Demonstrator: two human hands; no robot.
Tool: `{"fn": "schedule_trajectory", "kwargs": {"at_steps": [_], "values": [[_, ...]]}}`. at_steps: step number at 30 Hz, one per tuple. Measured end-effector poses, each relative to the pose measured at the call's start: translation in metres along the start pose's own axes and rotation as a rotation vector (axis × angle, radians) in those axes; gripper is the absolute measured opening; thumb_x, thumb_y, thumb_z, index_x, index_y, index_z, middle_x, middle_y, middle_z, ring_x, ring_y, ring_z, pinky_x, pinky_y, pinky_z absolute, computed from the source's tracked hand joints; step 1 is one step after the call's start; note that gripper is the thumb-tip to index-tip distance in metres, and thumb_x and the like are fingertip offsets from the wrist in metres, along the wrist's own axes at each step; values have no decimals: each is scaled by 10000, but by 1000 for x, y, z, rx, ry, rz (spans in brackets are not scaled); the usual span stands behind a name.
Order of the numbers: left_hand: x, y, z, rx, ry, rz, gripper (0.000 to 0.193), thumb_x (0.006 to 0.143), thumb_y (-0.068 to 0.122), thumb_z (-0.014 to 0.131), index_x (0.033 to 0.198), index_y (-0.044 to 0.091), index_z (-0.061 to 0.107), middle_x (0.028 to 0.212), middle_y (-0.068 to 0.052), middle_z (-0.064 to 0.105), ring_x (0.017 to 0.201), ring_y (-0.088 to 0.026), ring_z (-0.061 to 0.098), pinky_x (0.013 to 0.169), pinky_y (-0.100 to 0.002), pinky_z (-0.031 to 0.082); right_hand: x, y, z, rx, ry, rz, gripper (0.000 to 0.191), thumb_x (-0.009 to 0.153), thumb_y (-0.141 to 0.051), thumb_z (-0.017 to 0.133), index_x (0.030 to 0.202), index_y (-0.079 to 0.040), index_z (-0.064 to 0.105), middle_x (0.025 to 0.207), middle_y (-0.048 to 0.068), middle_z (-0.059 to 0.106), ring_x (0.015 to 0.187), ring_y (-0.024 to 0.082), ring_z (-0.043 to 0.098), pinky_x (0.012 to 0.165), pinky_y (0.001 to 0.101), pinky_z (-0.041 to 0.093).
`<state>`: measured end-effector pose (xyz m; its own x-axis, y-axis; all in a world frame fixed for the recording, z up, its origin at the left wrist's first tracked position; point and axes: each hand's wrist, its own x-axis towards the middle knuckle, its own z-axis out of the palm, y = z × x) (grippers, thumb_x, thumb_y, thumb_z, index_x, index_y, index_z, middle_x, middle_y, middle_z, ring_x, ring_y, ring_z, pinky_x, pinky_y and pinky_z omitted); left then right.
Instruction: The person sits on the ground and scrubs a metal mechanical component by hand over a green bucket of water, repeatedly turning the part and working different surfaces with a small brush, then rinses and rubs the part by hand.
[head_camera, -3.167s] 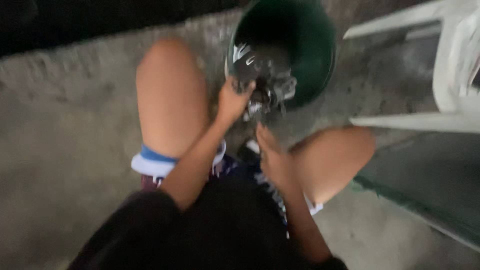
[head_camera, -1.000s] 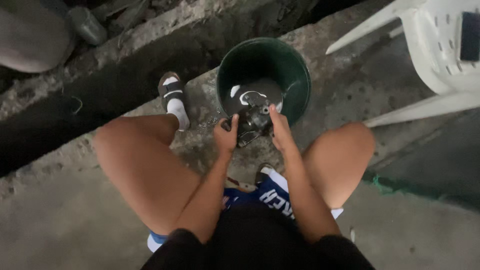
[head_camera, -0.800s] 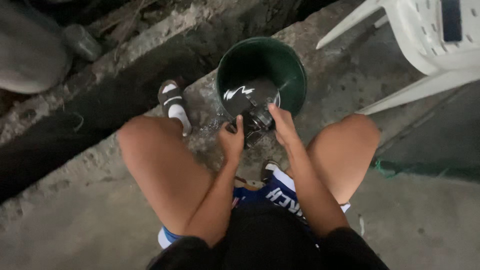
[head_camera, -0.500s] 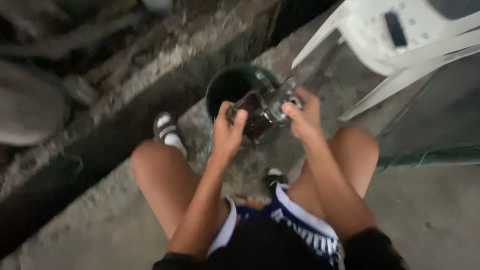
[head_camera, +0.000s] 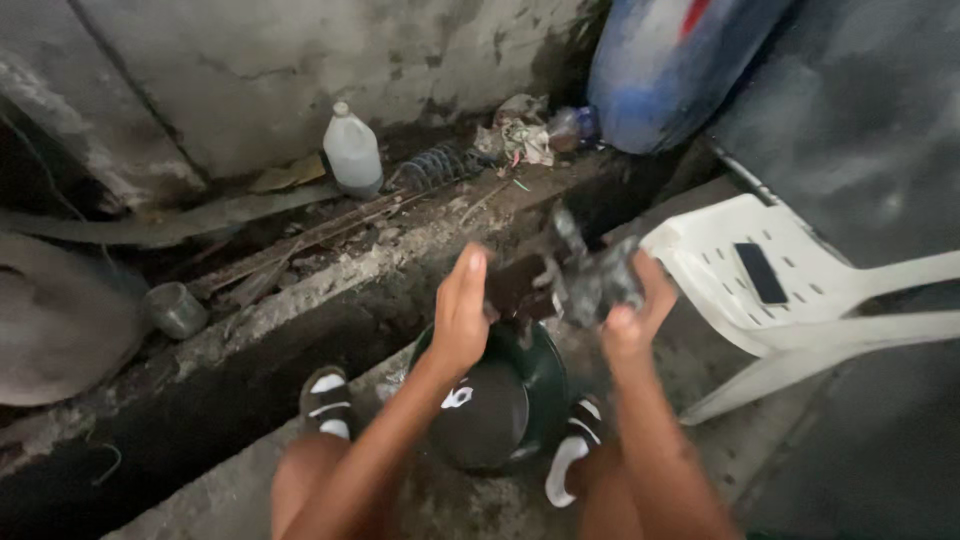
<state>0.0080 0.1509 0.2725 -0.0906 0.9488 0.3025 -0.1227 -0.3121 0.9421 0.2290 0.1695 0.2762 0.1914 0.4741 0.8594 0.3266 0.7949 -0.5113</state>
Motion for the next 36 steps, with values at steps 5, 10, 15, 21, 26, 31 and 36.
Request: {"fn": "schedule_trajectory", "kwargs": {"at_steps": [5, 10, 15, 21, 26, 31, 36], "values": [[3, -51, -4, -17, 8, 165, 447, 1196, 396, 415, 1029, 3, 549, 963, -68, 511, 936, -136, 489, 872, -318, 442, -53, 21, 0, 50, -114, 388, 753, 879, -658, 665, 1071, 68, 612, 896, 23, 529, 822, 90, 479, 725, 235, 411], [2, -64, -10, 67, 98, -224, 517, 1093, 436, 311, 985, 47, 635, 778, -35, 548, 716, -130, 505, 662, -308, 420, -58, 12, 17, 375, 6, 540, 716, 882, -560, 740, 1151, 94, 621, 1027, 47, 603, 940, 133, 546, 823, 271, 436], [4, -53, -7, -110, 10, -149, 599, 1136, 505, 266, 1026, 35, 620, 868, -22, 545, 817, -113, 496, 733, -298, 404, -52, -1, 21, 475, 122, 809, 780, 821, -531, 770, 1232, 115, 620, 1013, 89, 655, 882, 147, 614, 755, 277, 493], [1, -28, 1, -66, 42, -96, 520, 1107, 456, 312, 1101, 14, 586, 1028, -42, 605, 963, -123, 539, 869, -297, 431, -65, 21, 9, 663, 202, 936, 652, 906, -458, 746, 1262, 70, 606, 1119, 126, 675, 971, 217, 666, 856, 362, 553], [-2, -2, 5, -19, 41, -506, 502, 1068, 425, 353, 1009, 13, 634, 761, -37, 591, 670, -113, 497, 597, -286, 412, -82, 22, -3, 845, 262, 1110, 555, 995, -459, 635, 1284, 14, 617, 1193, 149, 696, 1069, 278, 683, 965, 433, 545], [-3, 13, 1, 116, -82, -592, 502, 1001, 449, 377, 1018, 37, 663, 718, -47, 607, 596, -112, 491, 526, -295, 391, -100, 18, -15, 807, 308, 1248, 553, 988, -475, 552, 1291, -16, 616, 1216, 136, 698, 1096, 275, 680, 976, 443, 520], [-8, 15, -5, 94, -144, -653, 567, 948, 526, 401, 1068, 36, 659, 728, -68, 635, 579, -142, 517, 506, -312, 402, -112, 4, -20, 777, 294, 1207, 570, 1040, -482, 560, 1328, 9, 589, 1219, 150, 687, 1086, 267, 674, 960, 428, 531]]}}
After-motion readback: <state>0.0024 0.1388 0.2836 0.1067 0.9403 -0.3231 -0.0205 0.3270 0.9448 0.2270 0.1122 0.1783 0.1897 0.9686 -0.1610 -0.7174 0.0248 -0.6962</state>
